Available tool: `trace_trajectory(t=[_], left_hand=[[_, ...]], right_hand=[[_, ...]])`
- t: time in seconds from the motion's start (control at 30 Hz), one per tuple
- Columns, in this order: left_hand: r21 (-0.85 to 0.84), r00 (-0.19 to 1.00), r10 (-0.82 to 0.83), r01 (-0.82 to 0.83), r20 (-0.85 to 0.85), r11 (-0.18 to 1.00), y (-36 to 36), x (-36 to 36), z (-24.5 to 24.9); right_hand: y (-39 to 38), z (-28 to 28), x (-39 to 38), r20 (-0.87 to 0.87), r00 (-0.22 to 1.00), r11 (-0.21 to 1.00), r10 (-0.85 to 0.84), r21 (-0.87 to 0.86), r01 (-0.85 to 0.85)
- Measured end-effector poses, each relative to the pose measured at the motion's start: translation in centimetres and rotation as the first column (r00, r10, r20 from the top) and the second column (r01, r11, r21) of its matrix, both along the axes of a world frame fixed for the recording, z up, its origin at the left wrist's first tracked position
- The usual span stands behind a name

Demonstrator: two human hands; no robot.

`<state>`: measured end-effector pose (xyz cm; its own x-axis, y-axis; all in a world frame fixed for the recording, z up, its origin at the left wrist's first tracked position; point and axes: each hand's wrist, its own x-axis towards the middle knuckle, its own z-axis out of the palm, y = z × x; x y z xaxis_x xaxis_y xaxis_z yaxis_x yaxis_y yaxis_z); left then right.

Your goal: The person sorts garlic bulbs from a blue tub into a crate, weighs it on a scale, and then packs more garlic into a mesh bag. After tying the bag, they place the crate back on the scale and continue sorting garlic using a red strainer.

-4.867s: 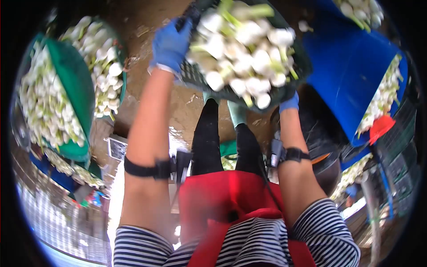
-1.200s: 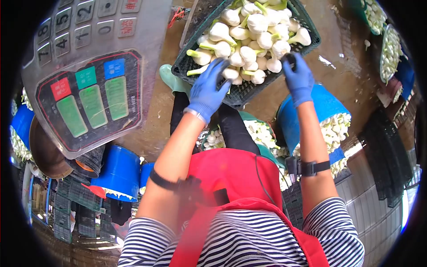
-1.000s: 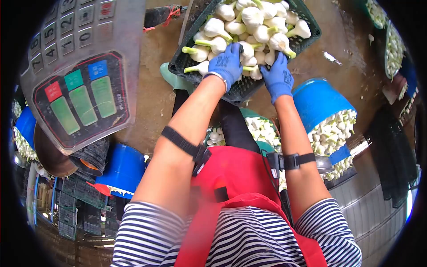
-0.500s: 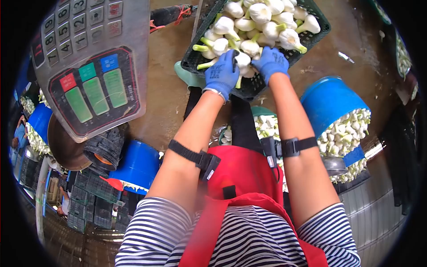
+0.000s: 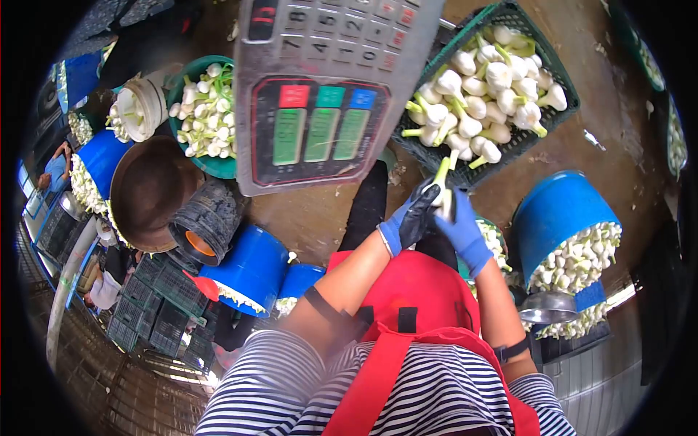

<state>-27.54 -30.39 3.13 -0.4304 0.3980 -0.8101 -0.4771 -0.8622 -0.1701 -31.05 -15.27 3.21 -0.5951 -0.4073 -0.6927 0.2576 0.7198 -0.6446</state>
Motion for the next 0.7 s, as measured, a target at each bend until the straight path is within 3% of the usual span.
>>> trace_trajectory(t=[0.03, 0.07, 0.17, 0.2, 0.27, 0.33, 0.4, 0.43, 0.47, 0.53, 0.57, 0.6, 0.67, 0.7], left_hand=[[0.016, 0.999, 0.049, -0.049, 0.0, 0.999, -0.1, 2.0, -1.1], [0.178, 0.984, 0.144, -0.161, 0.103, 0.971, -0.5, 4.1, -2.0], [0.156, 0.971, 0.205, -0.222, 0.119, 0.962, -2.8, 7.1, -1.3], [0.332, 0.958, 0.274, -0.286, 0.084, 0.899, -3.8, 8.2, -1.6], [0.241, 0.921, 0.323, -0.371, 0.216, 0.897, -4.5, 7.8, -0.5], [0.226, 0.927, 0.305, -0.352, 0.217, 0.908, -5.4, 7.9, -0.3], [0.222, 0.923, 0.372, -0.384, 0.098, 0.896, -5.7, 8.2, -1.0], [0.111, 0.908, 0.337, -0.372, 0.247, 0.922, -5.7, 7.7, -0.9], [0.118, 0.902, 0.336, -0.378, 0.271, 0.918, -5.9, 6.9, -0.1], [0.166, 0.894, 0.358, -0.409, 0.27, 0.897, -4.8, 9.2, -3.7], [0.374, 0.89, 0.452, -0.441, 0.064, 0.816, -5.6, 7.6, -1.0], [0.164, 0.935, 0.297, -0.329, 0.195, 0.93, -5.9, 6.6, 0.6], [0.315, 0.925, 0.28, -0.355, 0.258, 0.88, -6.7, 6.7, 0.7], [0.302, 0.947, 0.211, -0.281, 0.243, 0.911, -6.5, 8.1, -0.4]], right_hand=[[-0.9, 0.7, 1.4, 0.049, 0.999, 0.997, 0.018, -0.074, -0.014], [-2.6, 2.5, 0.5, 0.202, 0.979, 0.987, 0.018, -0.162, 0.015], [-4.1, 2.3, 3.2, 0.198, 0.968, 0.976, 0.151, -0.183, -0.115], [-4.7, 3.1, 3.6, 0.14, 0.969, 0.971, 0.205, -0.15, -0.184], [-6.0, 4.0, 4.1, 0.04, 0.938, 0.937, 0.344, -0.083, -0.34], [-6.9, 4.5, 4.3, 0.028, 0.926, 0.925, 0.378, -0.053, -0.376], [-7.3, 4.5, 4.7, -0.014, 0.954, 0.951, 0.3, -0.079, -0.3], [-7.4, 4.6, 4.7, 0.011, 0.983, 0.974, 0.181, -0.139, -0.178], [-7.2, 4.0, 5.1, 0.01, 0.998, 0.989, 0.06, -0.139, -0.058], [-6.4, 1.9, 4.3, 0.116, 0.956, 0.937, -0.271, -0.198, 0.289], [-5.5, 0.6, 3.2, 0.082, 0.932, 0.913, -0.354, -0.184, 0.363], [-4.5, -0.8, 1.7, 0.05, 0.901, 0.883, -0.432, -0.182, 0.433], [-2.5, -3.3, -2.2, -0.339, 0.929, 0.982, -0.146, 0.067, 0.179], [-2.3, -3.5, -4.6, -0.296, 0.939, 0.974, -0.176, 0.084, 0.209]])
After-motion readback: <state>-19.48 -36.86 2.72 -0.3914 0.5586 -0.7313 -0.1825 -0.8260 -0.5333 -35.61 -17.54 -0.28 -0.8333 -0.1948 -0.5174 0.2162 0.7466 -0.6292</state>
